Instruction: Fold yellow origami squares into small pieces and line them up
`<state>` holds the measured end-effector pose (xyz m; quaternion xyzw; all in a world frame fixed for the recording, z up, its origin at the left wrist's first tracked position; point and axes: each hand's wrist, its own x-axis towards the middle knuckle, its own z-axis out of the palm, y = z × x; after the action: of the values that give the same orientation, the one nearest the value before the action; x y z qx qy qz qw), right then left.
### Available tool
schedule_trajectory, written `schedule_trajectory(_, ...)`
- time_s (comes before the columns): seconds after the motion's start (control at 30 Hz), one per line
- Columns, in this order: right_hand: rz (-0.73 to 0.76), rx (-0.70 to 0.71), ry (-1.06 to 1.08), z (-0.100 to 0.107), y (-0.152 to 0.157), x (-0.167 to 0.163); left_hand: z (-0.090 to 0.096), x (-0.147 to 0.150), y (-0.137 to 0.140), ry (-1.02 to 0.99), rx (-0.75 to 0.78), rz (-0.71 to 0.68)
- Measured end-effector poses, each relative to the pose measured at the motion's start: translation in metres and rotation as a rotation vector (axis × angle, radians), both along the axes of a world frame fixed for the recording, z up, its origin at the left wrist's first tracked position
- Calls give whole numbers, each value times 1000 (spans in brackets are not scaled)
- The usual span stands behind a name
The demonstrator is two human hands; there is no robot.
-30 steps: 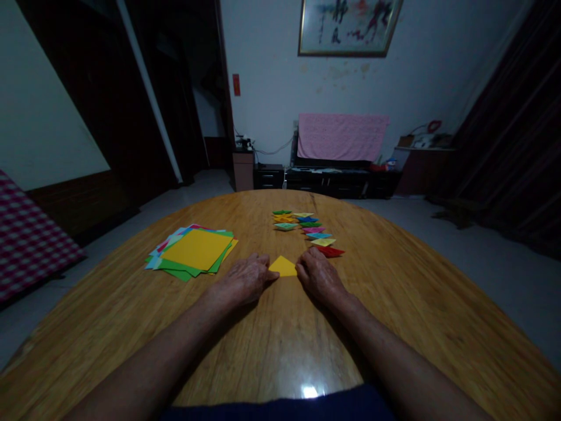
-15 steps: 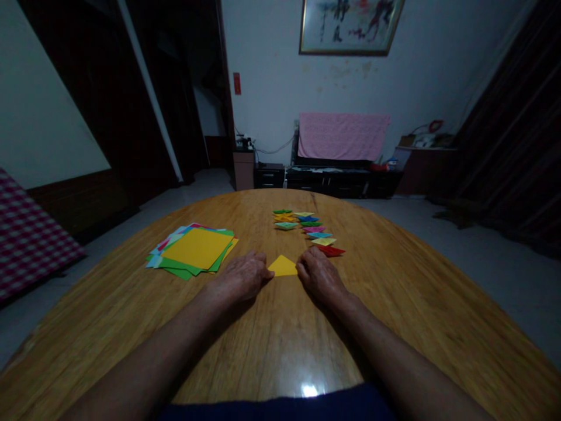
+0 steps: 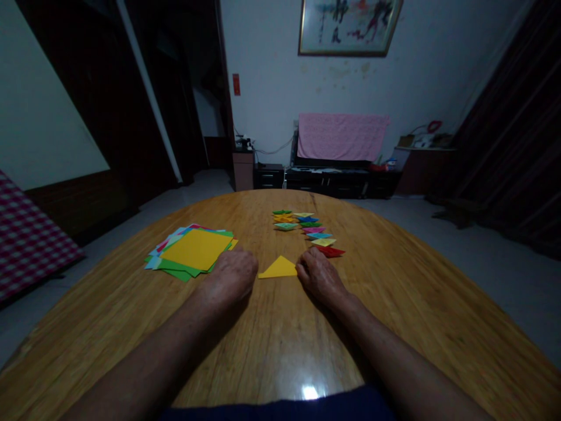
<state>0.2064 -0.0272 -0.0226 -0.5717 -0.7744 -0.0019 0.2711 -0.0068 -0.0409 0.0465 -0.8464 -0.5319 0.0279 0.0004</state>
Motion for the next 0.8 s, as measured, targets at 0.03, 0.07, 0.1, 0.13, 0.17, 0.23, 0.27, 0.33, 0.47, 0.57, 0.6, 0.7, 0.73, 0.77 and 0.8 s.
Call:
schedule_trajectory(0.03, 2, 2, 1, 0, 0, 0, -3, 4, 0, -5, 48, 15)
schedule_trajectory(0.07, 5, 4, 2, -1, 0, 0, -7, 8, 0, -44, 61, -16)
schedule_trajectory(0.1, 7, 5, 5, -1, 0, 1, -11, 12, 1, -105, 78, -92)
schedule_trajectory(0.13, 9, 4, 9, -1, 0, 1, -16, 16, 2, -155, 85, -179)
schedule_trajectory(0.17, 13, 1, 14, 0, 0, 1, -20, 20, 3, -189, 85, -243)
schedule_trajectory(0.23, 18, -4, 22, 0, 0, 1, -28, 23, 6, -193, 56, -315)
schedule_trajectory(0.27, 19, -4, 24, 0, 0, 1, -31, 23, 8, -187, 53, -323)
schedule_trajectory(0.33, 14, 3, 26, 1, -1, 1, -34, 22, 10, -176, 55, -331)
schedule_trajectory(0.47, -18, -10, 43, 1, -3, -2, -35, 20, 12, -177, 62, -335)
schedule_trajectory(0.57, -12, -22, 56, 2, -5, -3, -34, 22, 10, -168, 51, -318)
schedule_trajectory(0.6, 2, -24, 60, 2, -5, -3, -34, 22, 9, -162, 50, -314)
schedule_trajectory(0.7, 57, -21, 80, 0, -3, 1, -33, 23, 8, -154, 44, -311)
schedule_trajectory(0.73, 67, -21, 91, -1, -2, 2, -33, 23, 7, -161, 41, -309)
schedule_trajectory(0.77, 71, -22, 103, -2, -1, 4, -33, 22, 7, -172, 36, -304)
schedule_trajectory(0.8, 70, -22, 119, -3, 0, 6, -33, 22, 6, -185, 32, -299)
